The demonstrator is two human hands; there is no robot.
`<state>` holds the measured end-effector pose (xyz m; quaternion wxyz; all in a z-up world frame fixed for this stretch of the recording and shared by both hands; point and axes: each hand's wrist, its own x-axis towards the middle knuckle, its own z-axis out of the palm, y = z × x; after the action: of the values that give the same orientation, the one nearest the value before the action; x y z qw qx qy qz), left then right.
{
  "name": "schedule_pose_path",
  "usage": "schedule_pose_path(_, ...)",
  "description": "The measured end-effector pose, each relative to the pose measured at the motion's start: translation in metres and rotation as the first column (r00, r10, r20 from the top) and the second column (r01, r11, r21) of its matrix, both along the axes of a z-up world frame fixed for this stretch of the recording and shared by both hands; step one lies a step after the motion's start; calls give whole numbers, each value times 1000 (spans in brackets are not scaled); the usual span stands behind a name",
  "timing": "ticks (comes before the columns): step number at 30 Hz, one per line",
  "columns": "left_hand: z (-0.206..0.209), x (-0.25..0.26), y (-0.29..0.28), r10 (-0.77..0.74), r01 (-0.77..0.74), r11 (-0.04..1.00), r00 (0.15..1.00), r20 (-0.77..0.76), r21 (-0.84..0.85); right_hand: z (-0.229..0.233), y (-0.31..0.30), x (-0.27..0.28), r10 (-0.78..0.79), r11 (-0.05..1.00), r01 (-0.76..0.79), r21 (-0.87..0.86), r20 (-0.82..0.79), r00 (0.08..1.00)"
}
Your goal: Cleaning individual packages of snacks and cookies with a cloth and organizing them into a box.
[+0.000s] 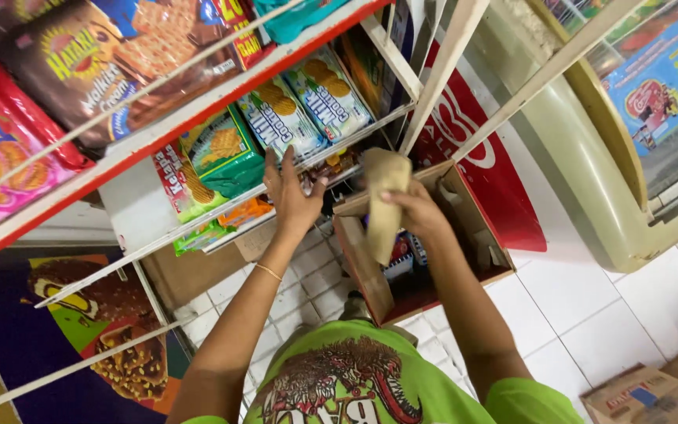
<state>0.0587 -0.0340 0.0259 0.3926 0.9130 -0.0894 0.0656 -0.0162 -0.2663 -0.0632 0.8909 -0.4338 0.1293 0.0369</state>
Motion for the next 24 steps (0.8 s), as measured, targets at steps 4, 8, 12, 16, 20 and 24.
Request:
schedule_pose_path(4, 0, 2, -2, 42, -49, 997, 990, -131, -53, 46, 51, 80, -151, 982, 128, -138, -172, 974)
schedule_pose_path(8, -7, 8, 1, 103, -112, 993, 974, -201, -38, 28, 71, 156, 74, 922, -67, -380, 4, 997)
schedule_pose_path(12, -14, 19, 14, 35, -67, 984, 981, -189, -166, 18, 81, 189, 116, 777, -139, -614, -76, 990)
schedule_pose_path(16, -26, 27, 28, -15, -23, 951, 993, -120, -309, 49, 81, 186, 33, 619, -187, -763, -213, 976)
schedule_pose_path(20, -40, 23, 31, 64, -70, 954, 998, -28, -293, 95, 77, 164, -7, 652, -208, -730, -280, 960)
schedule_pose_path(24, -5, -8, 33, -57, -43, 865, 982, -182, -500, 105, 74, 131, 4, 640, -187, -745, -240, 971)
